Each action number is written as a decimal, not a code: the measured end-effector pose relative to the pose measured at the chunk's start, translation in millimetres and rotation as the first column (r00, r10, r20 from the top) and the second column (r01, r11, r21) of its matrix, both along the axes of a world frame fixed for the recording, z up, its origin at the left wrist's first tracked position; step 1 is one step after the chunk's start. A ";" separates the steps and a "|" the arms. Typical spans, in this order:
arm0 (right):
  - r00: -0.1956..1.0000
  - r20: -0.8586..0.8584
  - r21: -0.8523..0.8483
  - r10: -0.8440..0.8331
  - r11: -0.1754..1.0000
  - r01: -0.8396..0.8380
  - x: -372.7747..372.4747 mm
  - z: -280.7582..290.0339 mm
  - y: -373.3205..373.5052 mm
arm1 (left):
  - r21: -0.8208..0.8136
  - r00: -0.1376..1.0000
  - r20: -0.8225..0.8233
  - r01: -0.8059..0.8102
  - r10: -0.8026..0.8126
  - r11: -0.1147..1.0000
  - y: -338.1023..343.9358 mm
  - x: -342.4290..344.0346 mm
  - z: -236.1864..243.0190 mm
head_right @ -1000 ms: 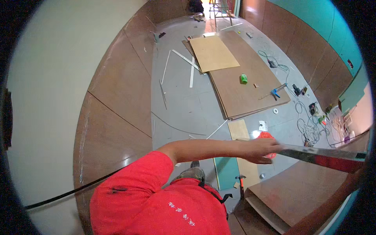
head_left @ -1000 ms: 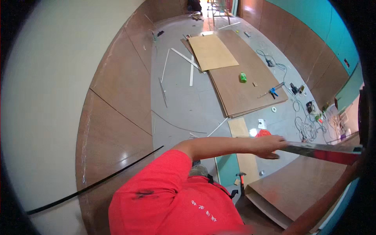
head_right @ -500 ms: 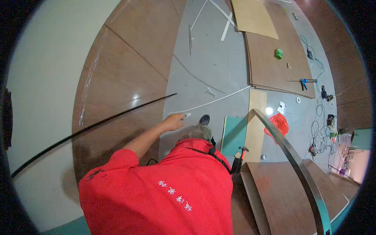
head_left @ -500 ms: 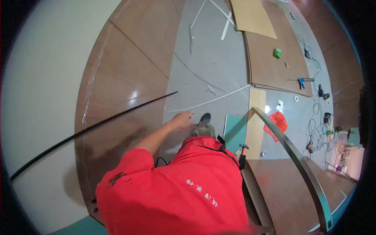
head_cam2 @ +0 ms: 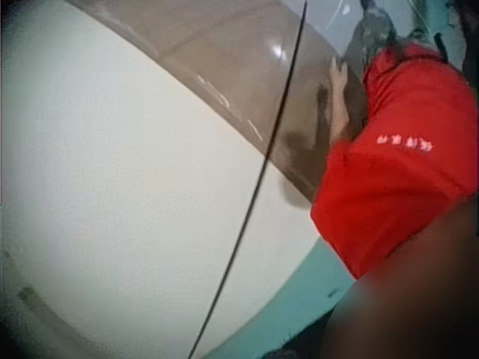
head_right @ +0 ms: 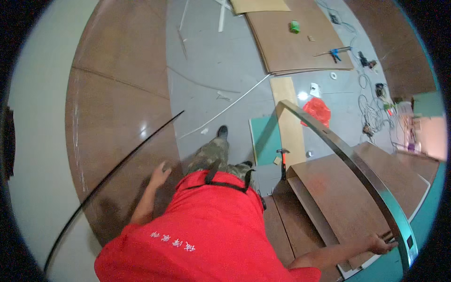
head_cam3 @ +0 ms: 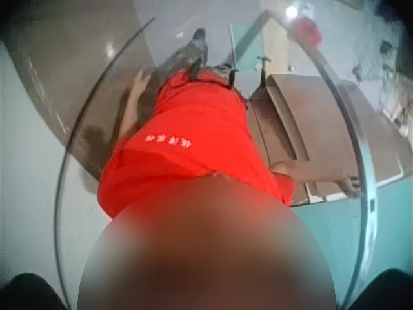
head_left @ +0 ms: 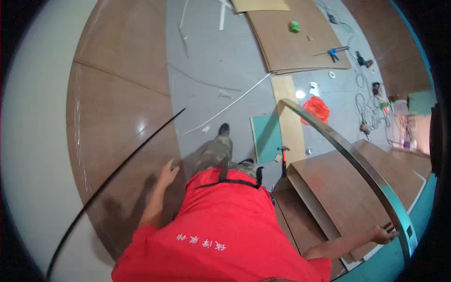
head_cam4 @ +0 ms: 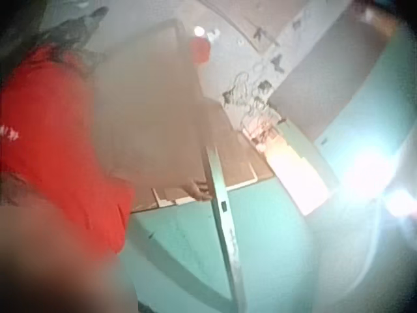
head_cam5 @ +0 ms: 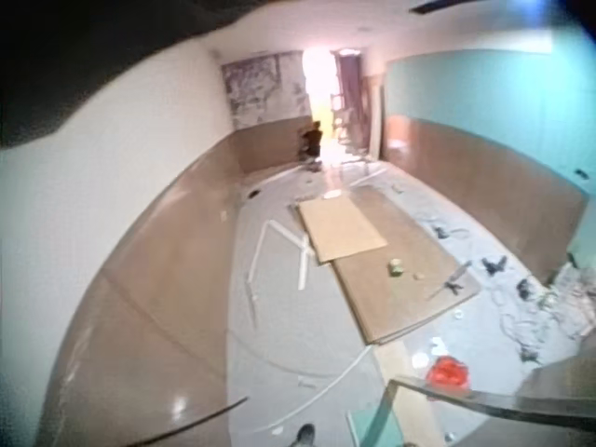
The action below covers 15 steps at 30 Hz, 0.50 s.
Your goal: Installing a black rubber sealant or edge trim strip onto the side of a wooden panel using a utility knife and hammer.
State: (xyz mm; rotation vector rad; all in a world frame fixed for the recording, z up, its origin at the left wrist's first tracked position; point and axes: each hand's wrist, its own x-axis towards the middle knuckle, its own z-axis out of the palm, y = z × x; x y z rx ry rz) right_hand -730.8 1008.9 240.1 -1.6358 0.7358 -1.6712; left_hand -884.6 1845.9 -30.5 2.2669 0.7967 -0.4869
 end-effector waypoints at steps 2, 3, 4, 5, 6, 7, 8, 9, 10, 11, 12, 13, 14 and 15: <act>0.974 0.101 0.220 -0.203 0.959 0.177 20.8 -11.7 83.9 | -0.020 0.999 -0.046 0.007 -0.008 1.000 13.2 5.0 -7.7; 0.947 0.042 0.257 -0.319 0.919 0.298 18.4 -33.0 101.2 | -0.023 0.998 -0.049 0.030 -0.031 0.999 21.9 5.2 -14.5; 0.984 -0.076 0.126 -0.162 0.977 0.170 -1.1 -82.8 76.7 | -0.031 0.997 -0.050 0.056 -0.058 0.998 29.3 4.2 -27.0; 0.996 0.041 0.191 -0.086 0.979 0.076 24.7 -107.2 124.2 | -0.055 0.997 -0.039 0.063 -0.065 0.997 39.9 3.5 -36.9; 0.985 -0.170 0.302 -0.040 0.949 0.091 26.0 -139.7 137.2 | -0.089 0.997 -0.029 0.071 -0.074 0.994 53.1 14.7 -45.8; 0.917 -0.384 0.401 0.112 0.914 0.056 29.9 -167.5 155.6 | -0.094 0.993 -0.009 0.120 -0.121 0.988 64.7 41.2 -47.7; 0.924 -0.267 0.505 0.274 0.856 -0.108 20.9 -212.6 156.7 | -0.088 0.987 -0.071 0.139 -0.146 0.986 65.6 61.2 -46.2; 0.816 -0.404 0.639 0.414 0.766 -0.072 19.4 -240.2 168.2 | -0.066 0.980 -0.131 0.144 -0.151 0.987 69.9 84.0 -44.5; 0.686 -0.443 0.747 0.576 0.661 -0.073 16.7 -263.2 180.2 | -0.063 0.976 -0.122 0.176 -0.183 0.982 78.7 112.7 -49.8; 0.526 -0.437 0.842 0.730 0.537 -0.045 15.3 -270.1 197.8 | -0.067 0.976 -0.016 0.215 -0.217 0.974 86.9 137.2 -54.1; 0.394 -0.459 0.873 0.796 0.487 0.033 18.1 -278.8 213.1 | -0.068 0.964 0.087 0.257 -0.251 0.964 94.8 161.2 -57.6; 0.254 -0.455 0.891 0.854 0.437 0.126 17.2 -285.1 233.2 | -0.065 0.959 0.091 0.275 -0.268 0.959 96.0 192.6 -48.6; 0.277 -0.453 0.892 0.848 0.425 0.156 10.3 -289.3 248.3 | -0.065 0.952 0.091 0.297 -0.291 0.953 92.0 234.3 -33.9; 0.292 -0.395 0.909 0.871 0.325 0.261 0.7 -296.4 259.7 | -0.052 0.942 0.112 0.325 -0.318 0.944 90.6 266.9 -28.1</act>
